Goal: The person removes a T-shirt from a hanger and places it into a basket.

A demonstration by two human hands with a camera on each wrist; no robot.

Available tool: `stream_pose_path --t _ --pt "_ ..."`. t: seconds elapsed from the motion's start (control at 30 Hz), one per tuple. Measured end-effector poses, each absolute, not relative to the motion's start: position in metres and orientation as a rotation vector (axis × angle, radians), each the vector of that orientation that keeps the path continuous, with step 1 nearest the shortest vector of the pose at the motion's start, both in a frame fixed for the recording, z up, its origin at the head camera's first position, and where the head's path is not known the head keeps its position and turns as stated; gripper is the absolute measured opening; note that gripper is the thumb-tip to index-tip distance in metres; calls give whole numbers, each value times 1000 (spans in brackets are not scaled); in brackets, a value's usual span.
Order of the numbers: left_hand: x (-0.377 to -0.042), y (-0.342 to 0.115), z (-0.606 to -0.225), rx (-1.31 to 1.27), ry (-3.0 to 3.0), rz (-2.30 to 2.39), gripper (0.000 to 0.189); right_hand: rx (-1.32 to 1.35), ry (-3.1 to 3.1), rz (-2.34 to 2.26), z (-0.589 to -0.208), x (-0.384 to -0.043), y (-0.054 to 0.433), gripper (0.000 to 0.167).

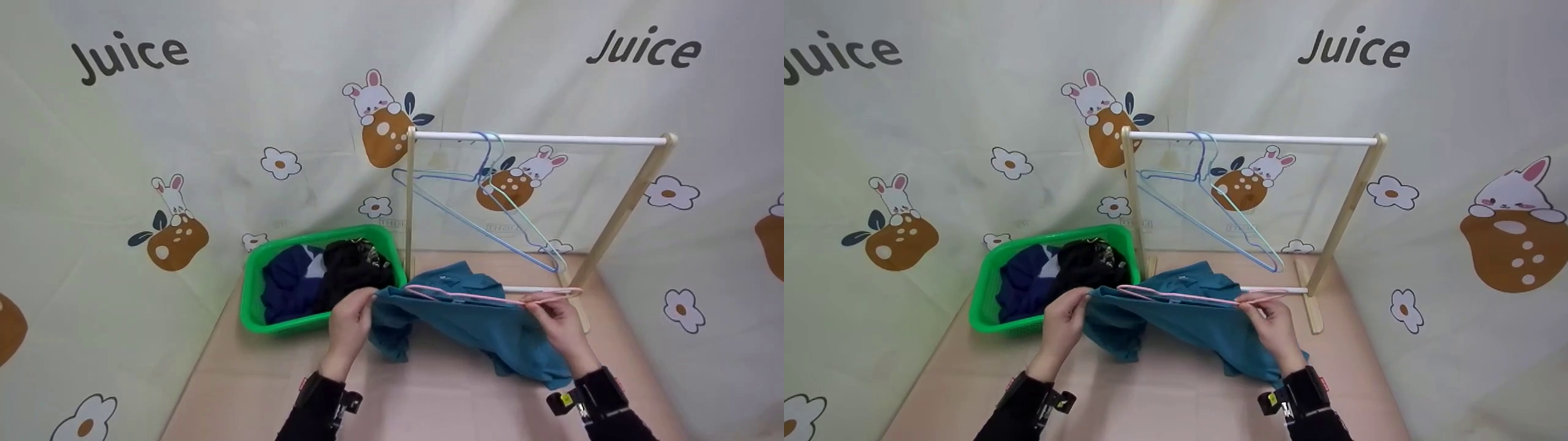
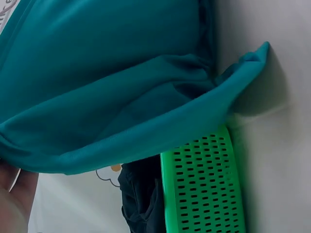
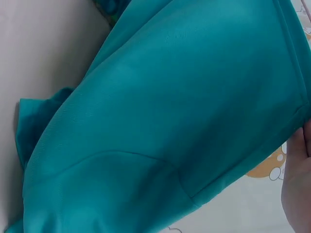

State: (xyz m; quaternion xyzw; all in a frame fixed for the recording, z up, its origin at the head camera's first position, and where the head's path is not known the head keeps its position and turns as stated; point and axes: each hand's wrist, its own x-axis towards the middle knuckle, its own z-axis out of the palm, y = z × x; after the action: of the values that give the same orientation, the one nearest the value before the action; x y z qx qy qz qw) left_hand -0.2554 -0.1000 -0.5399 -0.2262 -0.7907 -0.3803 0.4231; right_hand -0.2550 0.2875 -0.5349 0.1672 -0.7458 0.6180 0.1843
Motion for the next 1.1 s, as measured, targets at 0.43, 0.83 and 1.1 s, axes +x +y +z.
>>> stream_pose_path --t 0.43,0.83,1.1 --pt "-252 -81 -569 -652 -2150 -856 11 631 -1798 2024 -531 -263 268 14" --pt "-246 -71 -598 -658 -2437 -813 3 502 -1662 2155 -518 -257 254 18" --pt "-240 -64 -612 -639 -2698 -835 23 611 -1381 2302 -512 -261 249 22"
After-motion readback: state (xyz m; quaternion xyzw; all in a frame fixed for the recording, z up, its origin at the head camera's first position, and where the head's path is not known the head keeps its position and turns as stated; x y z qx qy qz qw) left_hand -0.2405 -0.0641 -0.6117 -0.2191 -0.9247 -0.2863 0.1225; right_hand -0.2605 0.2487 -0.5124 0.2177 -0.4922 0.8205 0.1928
